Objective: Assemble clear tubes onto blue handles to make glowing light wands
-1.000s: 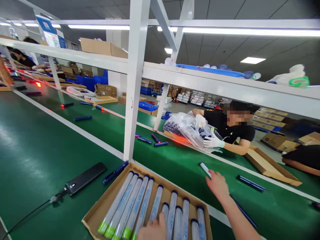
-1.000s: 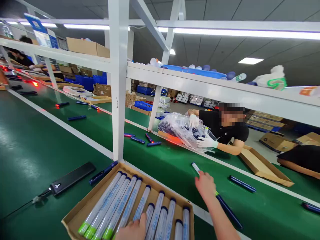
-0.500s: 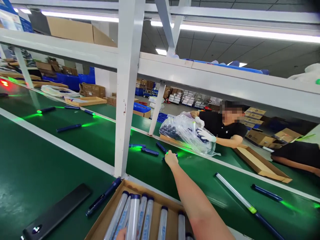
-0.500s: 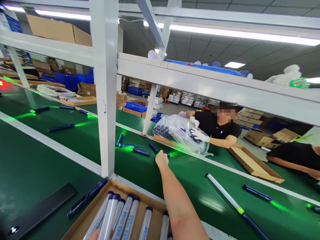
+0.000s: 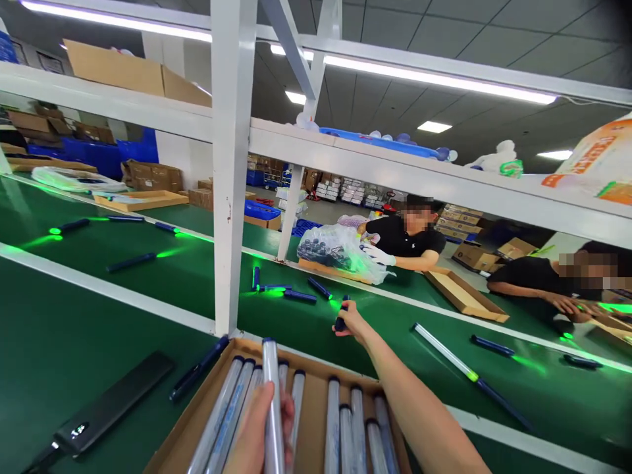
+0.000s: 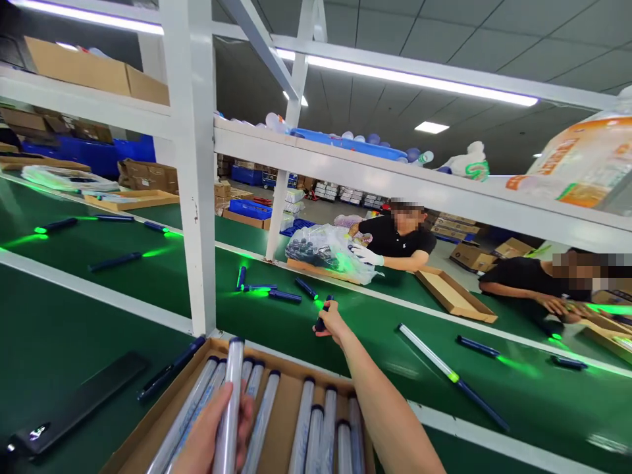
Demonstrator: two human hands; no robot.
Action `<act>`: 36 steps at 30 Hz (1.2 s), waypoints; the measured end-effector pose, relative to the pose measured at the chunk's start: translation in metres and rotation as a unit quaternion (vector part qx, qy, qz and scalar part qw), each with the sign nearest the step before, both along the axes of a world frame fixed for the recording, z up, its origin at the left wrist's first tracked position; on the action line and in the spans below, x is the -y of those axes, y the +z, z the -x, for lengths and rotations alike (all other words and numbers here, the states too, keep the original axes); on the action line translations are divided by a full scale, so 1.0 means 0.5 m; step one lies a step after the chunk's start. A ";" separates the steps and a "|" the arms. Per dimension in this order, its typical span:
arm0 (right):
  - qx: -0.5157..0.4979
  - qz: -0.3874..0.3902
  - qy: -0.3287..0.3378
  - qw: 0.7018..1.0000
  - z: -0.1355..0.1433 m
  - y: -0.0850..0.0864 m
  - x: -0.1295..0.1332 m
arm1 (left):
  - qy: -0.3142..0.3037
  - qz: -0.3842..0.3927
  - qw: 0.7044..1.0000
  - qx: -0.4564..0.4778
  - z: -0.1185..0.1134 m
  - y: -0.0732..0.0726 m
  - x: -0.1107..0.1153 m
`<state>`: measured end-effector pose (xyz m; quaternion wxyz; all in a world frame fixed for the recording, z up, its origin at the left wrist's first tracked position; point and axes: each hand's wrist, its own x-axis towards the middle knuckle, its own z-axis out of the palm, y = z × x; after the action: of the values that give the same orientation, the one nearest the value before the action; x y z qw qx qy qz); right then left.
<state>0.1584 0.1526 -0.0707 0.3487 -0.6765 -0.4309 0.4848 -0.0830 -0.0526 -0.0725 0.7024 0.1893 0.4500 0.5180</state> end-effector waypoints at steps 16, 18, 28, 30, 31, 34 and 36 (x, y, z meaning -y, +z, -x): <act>-0.407 -0.038 0.085 0.909 0.001 0.053 0.699 | 0.088 -0.006 0.960 0.267 -0.220 0.162 -0.028; -0.399 -0.026 0.044 0.916 0.000 0.049 0.731 | 0.075 0.001 0.956 0.284 -0.230 0.165 -0.010; -0.336 0.051 -0.075 0.937 0.002 0.033 0.791 | 0.031 -0.060 0.941 0.332 -0.250 0.153 0.038; -0.304 0.043 -0.061 0.950 0.001 0.030 0.792 | 0.035 -0.061 0.951 0.302 -0.251 0.152 0.044; -0.285 0.044 -0.053 0.956 0.001 0.029 0.793 | 0.028 -0.056 0.955 0.290 -0.249 0.152 0.047; -0.256 0.074 -0.051 0.962 0.006 0.031 0.801 | 0.015 -0.050 0.960 0.275 -0.239 0.149 0.050; -0.256 0.110 -0.075 0.958 0.016 0.038 0.807 | 0.008 -0.060 0.956 0.288 -0.232 0.146 0.049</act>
<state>0.1506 -0.2507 -0.0516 0.4064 -0.5942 -0.2195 0.6585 0.0330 -0.0770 0.0005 0.7856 0.0699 0.1979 0.5821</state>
